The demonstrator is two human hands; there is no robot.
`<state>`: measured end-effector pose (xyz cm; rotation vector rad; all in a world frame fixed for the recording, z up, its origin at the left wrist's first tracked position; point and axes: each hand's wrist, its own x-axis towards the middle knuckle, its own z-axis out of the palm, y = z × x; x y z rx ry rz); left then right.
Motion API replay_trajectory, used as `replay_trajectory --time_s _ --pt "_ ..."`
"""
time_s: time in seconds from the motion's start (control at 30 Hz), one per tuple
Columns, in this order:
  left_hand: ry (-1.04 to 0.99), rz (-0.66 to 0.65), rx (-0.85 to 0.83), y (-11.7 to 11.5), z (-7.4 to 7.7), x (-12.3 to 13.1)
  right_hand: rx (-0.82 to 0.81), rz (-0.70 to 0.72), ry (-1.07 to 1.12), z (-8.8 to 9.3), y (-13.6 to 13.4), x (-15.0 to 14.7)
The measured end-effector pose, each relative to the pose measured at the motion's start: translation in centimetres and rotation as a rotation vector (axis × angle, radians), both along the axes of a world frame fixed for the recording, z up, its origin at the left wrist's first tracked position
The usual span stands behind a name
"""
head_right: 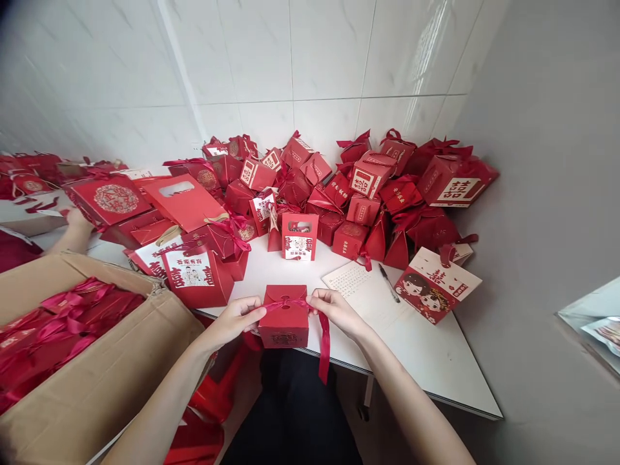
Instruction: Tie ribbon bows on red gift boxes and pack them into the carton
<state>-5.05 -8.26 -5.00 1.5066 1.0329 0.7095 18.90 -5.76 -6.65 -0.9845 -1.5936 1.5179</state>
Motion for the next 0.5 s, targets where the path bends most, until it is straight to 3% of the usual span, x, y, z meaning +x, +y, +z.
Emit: replay_trajectory --time_s 0.1,0.27,0.5 --pt "-0.131 -0.013 -0.078 0.5 -0.7 -0.1 0.008 0.025 0.0 -0.3 0.1 0.2" --pt "-0.352 0.09 -0.156 0.9 -2.3 0.3 -0.014 0.045 0.029 -0.6 0.0 0.4" --pt "-0.42 0.154 -0.159 1.0 -3.4 0.8 -0.001 -0.002 0.01 -0.9 0.0 0.4"
